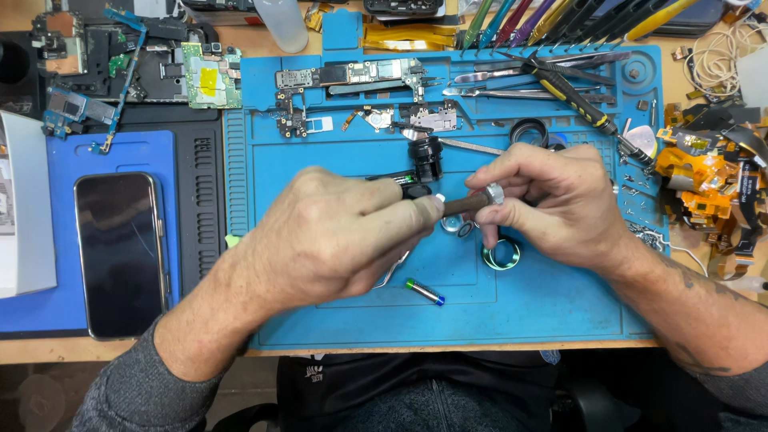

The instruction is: The person assembles a small cylindrical electronic device using tweezers and a brush. They place a small component into a housing, insert a battery, attach wires, and fit the assembly into a black cylindrical casing. The workspace contains various tools and disassembled electronic parts.

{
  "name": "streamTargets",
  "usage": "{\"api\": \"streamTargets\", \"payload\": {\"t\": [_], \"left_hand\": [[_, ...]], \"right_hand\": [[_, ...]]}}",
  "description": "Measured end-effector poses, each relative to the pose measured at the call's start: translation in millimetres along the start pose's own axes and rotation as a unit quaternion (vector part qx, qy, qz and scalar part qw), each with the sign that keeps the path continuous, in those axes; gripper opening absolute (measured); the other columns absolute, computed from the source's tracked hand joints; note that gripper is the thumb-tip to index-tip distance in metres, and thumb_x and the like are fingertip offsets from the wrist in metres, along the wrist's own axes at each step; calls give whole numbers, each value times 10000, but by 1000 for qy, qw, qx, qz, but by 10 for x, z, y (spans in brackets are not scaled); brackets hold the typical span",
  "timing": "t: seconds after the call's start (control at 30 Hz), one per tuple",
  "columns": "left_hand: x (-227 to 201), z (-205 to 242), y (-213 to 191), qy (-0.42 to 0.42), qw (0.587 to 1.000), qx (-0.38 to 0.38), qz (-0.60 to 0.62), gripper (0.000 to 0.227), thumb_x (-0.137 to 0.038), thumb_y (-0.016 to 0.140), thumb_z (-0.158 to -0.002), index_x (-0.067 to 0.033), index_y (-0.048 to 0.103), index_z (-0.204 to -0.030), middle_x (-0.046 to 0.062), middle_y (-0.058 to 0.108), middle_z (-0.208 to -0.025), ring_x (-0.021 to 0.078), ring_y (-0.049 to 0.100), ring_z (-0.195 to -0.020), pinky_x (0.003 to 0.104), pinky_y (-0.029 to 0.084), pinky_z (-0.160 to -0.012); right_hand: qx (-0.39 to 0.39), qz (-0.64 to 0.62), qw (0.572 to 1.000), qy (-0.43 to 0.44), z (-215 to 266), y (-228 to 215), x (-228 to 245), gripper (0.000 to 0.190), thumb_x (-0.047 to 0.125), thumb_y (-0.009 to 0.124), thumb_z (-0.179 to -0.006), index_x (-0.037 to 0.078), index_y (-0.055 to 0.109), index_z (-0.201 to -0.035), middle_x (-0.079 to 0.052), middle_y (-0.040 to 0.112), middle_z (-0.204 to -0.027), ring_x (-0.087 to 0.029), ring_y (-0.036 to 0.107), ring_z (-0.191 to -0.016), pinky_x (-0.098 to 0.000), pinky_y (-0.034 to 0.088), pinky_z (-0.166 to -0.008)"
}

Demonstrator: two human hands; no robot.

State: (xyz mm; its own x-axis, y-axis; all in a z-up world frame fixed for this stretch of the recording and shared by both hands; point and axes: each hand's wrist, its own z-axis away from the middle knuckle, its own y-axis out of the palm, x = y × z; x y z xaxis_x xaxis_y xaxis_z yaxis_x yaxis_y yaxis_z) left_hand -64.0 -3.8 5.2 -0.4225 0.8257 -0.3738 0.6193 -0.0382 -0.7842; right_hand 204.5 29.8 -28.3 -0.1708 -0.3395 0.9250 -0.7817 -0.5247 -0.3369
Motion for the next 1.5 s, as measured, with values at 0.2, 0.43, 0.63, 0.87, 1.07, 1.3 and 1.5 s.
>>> {"api": "streamTargets", "payload": {"t": [0.2,0.43,0.63,0.87,1.07,1.3,1.5], "left_hand": [[9,75,210,-9,995,-72,73,148,-7,631,-1049,47,640,-1187,70,524,-740,236,482,-559,366,354,-447],[25,184,497,-57,972,-129,186,126,-20,596,-1023,52,616,-1124,125,712,-901,264,689,-679,335,516,-528],[8,209,582,-104,958,-149,222,134,-34,642,-1008,19,602,-1125,117,745,-996,218,621,-583,319,450,-489],[4,189,508,-42,972,-127,193,103,0,571,-1041,61,601,-1118,97,600,-813,257,596,-625,356,448,-501],[-30,170,506,-84,966,-127,208,67,-28,585,-1023,23,600,-1064,64,630,-806,239,564,-583,332,402,-477],[-3,211,513,2,993,-110,41,90,-2,612,-1044,52,638,-1111,37,409,-702,198,428,-499,368,294,-378],[40,95,213,-12,973,-144,181,153,-41,627,-1035,58,636,-1150,123,663,-854,278,570,-604,385,440,-541]], "right_hand": [[-18,41,999,23,72,-26,-146,214,166,712,-908,21,609,-1027,-32,639,-632,-66,641,-447,-167,468,-441],[-37,51,998,20,62,1,-118,220,171,713,-899,-4,612,-987,-53,658,-634,-67,615,-425,-162,462,-426],[-44,33,998,19,71,22,-107,228,143,700,-902,-42,595,-985,-74,618,-644,-86,613,-417,-169,461,-400],[-27,62,997,31,81,19,-88,242,187,672,-912,-38,608,-976,-78,672,-647,-67,609,-416,-158,467,-404],[-26,78,996,31,78,12,-79,240,203,664,-919,-24,611,-977,-63,666,-645,-62,612,-417,-156,465,-407],[-14,78,996,49,80,9,-58,277,265,683,-893,8,603,-958,-48,712,-710,-64,664,-441,-159,497,-428],[-33,-181,979,86,109,48,-129,225,89,696,-907,12,568,-1075,-238,707,-780,-163,637,-449,-191,524,-432]]}}
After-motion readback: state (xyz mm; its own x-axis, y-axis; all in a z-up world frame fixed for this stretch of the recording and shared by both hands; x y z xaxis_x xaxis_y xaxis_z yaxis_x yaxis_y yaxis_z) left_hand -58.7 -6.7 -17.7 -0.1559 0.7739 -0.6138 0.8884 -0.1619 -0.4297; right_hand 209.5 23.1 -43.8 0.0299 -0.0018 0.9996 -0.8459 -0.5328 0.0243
